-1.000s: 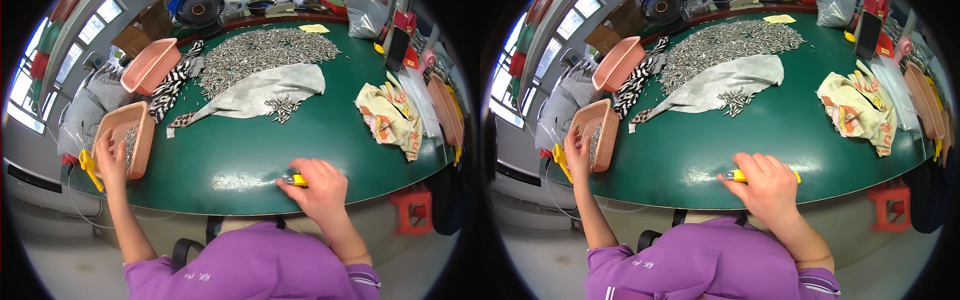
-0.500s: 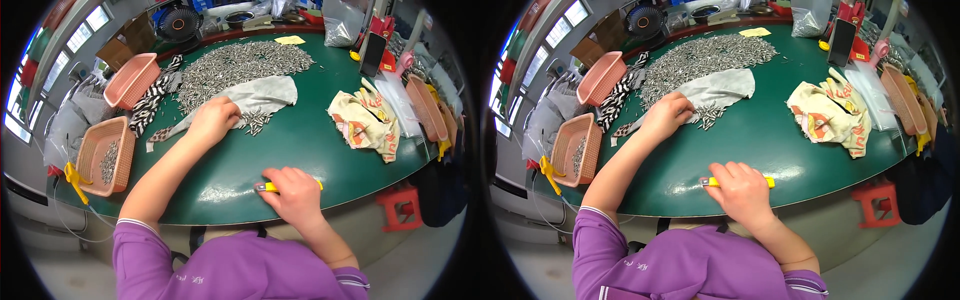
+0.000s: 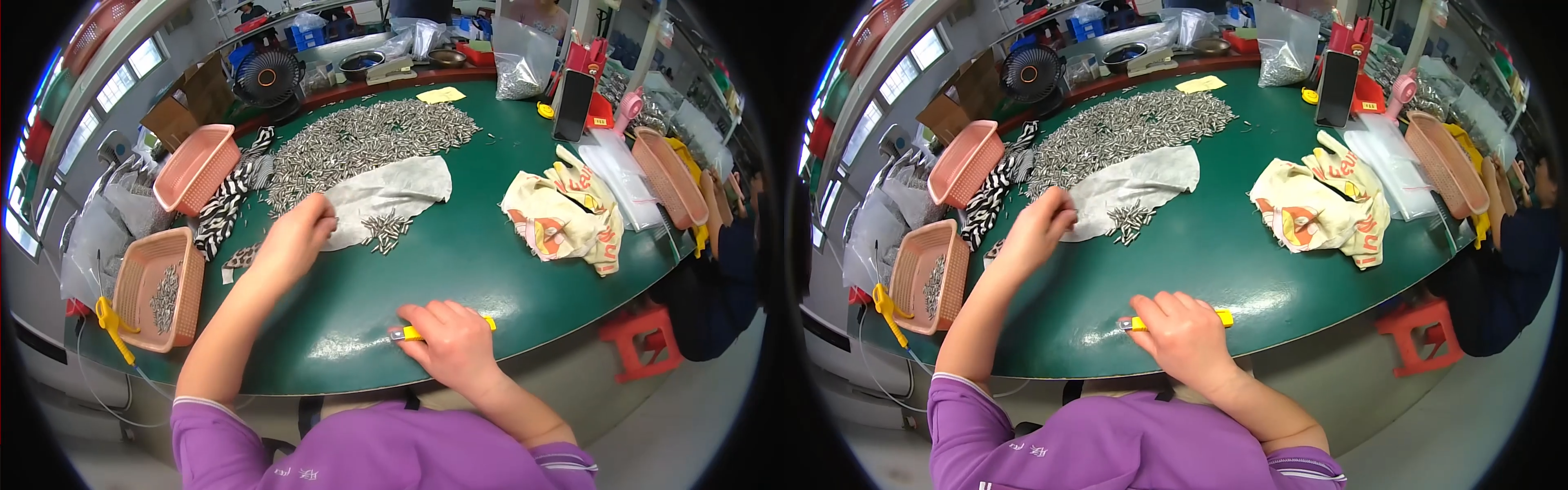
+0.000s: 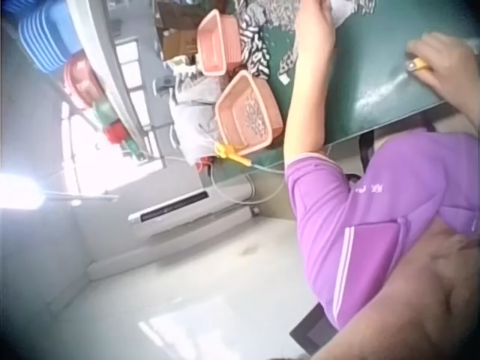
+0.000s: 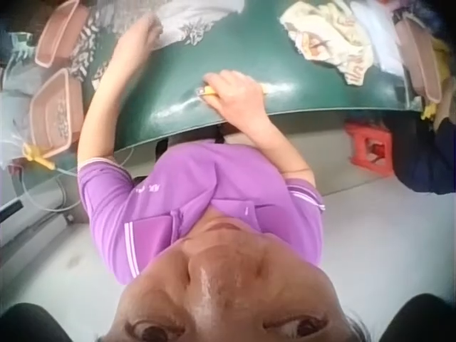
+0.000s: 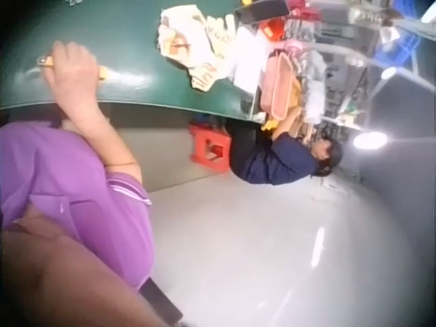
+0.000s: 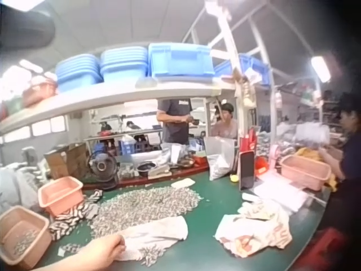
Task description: Picking and sorting small metal components at a workbench using a small yellow tool.
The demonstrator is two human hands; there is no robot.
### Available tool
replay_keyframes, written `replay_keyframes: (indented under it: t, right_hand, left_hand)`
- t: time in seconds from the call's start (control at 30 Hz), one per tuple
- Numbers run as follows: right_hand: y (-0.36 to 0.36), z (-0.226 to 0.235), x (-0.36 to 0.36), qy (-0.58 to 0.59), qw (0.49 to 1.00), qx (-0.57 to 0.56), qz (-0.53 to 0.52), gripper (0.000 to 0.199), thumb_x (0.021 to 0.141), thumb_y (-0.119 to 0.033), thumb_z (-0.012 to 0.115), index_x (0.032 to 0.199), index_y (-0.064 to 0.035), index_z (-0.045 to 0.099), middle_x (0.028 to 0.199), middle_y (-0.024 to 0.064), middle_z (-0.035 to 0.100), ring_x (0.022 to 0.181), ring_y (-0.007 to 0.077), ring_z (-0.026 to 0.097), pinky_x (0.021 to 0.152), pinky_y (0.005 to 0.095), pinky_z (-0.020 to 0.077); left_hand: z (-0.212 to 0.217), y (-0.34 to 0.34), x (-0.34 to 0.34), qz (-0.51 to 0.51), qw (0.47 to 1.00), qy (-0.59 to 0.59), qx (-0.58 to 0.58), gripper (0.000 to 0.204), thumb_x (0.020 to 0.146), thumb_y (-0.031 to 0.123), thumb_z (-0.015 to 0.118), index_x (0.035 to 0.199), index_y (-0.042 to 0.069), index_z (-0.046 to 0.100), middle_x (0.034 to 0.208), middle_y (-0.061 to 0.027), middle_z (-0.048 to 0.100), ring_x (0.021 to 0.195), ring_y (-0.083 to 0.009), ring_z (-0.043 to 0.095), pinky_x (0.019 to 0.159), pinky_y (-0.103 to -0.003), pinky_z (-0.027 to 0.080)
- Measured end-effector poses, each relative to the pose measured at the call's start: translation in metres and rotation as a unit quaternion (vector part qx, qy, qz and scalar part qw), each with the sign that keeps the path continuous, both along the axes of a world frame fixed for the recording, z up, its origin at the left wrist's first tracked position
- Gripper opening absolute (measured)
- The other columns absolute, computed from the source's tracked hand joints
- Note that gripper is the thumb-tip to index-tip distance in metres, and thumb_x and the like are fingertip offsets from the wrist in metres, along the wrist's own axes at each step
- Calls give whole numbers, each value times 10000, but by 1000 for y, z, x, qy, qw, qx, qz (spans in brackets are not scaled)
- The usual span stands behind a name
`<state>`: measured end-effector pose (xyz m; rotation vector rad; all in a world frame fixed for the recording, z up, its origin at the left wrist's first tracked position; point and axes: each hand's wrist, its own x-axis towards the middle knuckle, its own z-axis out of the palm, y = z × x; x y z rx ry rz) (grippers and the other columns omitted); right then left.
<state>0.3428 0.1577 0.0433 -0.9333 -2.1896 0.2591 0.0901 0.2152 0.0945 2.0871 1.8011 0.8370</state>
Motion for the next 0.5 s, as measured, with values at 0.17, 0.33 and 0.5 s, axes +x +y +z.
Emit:
replay_keyframes:
  t: [0.17, 0.33, 0.5]
  right_hand:
    - [-2, 3, -2, 24, 999, 22, -16, 390, 688, -278, 793, 1009, -122, 637, 738, 40, 543, 670, 231, 567, 586, 353, 465]
    - [-4, 7, -3, 43, 999, 15, -10, 385, 776, -257, 730, 1097, -95, 590, 824, 63, 567, 740, 253, 569, 642, 367, 464]
    - [-2, 3, -4, 90, 995, -18, 39, 311, 845, -141, 632, 1143, -83, 567, 910, 80, 614, 785, 270, 585, 670, 377, 463]
  left_hand:
    - [0, -66, -7, 31, 937, -345, -45, 169, 902, 3, 613, 1066, -9, 578, 885, -38, 642, 813, -97, 617, 748, -232, 506]
    - [-23, -126, 11, 32, 873, -475, -106, 192, 878, -34, 636, 1062, -11, 587, 923, -64, 646, 856, -129, 635, 801, -255, 522]
    - [-49, -146, 28, 11, 818, -560, -130, 120, 909, -21, 602, 1026, -6, 585, 955, -92, 663, 866, -151, 653, 781, -265, 534]
